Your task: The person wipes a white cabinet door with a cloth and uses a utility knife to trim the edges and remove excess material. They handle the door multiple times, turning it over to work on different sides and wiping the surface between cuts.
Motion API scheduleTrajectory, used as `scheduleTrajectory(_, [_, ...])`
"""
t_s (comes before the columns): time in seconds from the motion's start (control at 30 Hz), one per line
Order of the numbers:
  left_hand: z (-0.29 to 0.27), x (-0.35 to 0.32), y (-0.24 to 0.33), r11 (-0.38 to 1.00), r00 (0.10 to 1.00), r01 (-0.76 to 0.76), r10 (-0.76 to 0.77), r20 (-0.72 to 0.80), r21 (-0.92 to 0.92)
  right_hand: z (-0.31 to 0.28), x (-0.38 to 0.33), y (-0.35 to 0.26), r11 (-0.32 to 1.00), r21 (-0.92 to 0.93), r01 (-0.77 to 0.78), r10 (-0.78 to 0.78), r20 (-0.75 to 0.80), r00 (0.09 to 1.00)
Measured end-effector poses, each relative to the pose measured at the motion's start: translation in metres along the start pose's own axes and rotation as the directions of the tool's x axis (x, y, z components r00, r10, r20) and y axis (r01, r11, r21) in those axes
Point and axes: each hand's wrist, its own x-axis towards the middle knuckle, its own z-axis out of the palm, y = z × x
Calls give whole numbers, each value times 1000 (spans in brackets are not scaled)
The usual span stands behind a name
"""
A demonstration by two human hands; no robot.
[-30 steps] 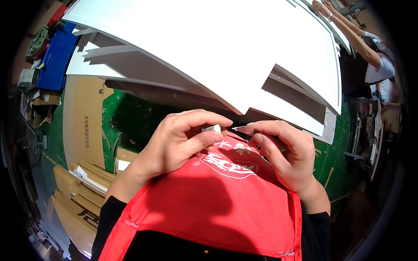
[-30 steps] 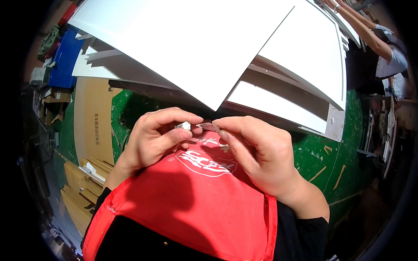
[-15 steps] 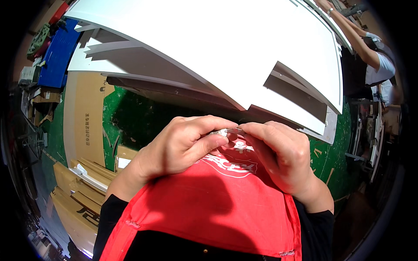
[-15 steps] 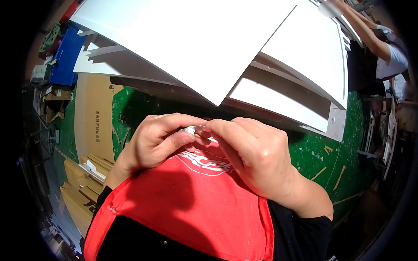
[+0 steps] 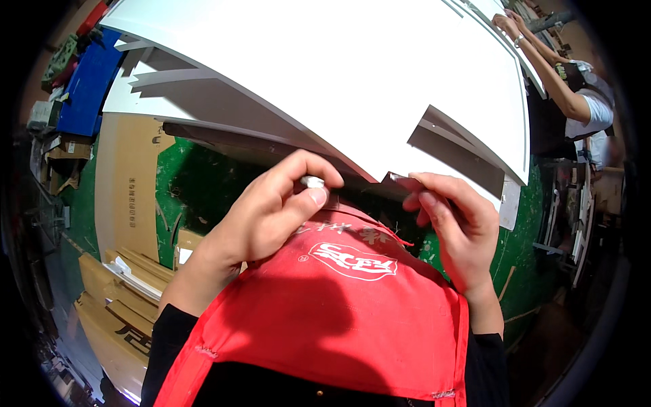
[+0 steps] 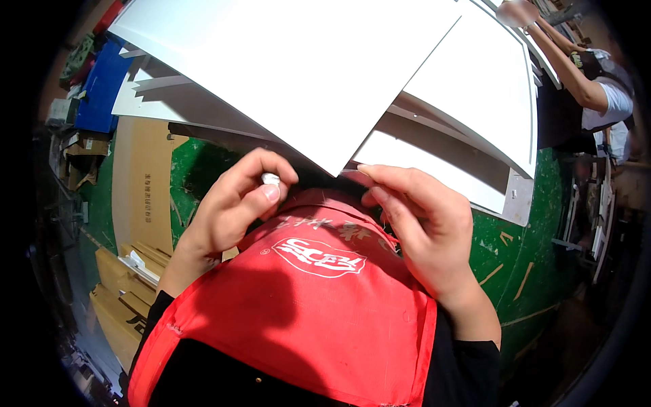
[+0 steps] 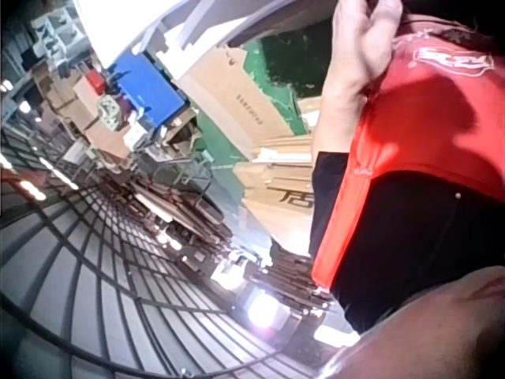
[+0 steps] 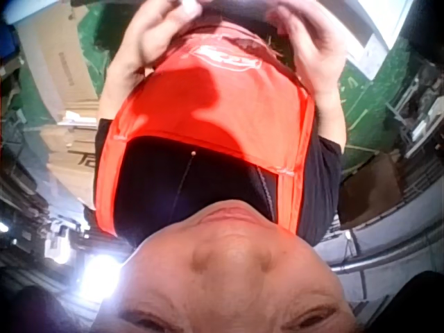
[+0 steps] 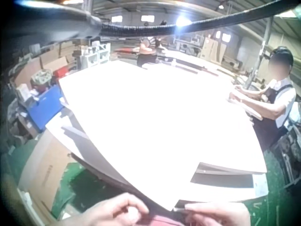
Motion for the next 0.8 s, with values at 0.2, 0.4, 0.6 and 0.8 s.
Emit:
scheduleTrajectory(0.2, [21, 21, 2, 950, 975, 66, -126, -183, -305, 1, 9, 14, 848, -339, 407, -423, 28, 906])
scheduleTrajectory(0.4, [23, 23, 9, 935, 969, 87, -160, -190, -343, 2, 10, 19, 785, -427, 449, -472, 56, 880])
scheduleTrajectory(0.6, [22, 25, 8, 952, 970, 61, -127, -207, -301, 0, 9, 5, 739, -517, 433, -441, 115, 890])
scheduleTrajectory(0.8, [21, 24, 10, 956, 975, 38, -100, -197, -292, 1, 4, 24, 786, -432, 443, -477, 31, 878])
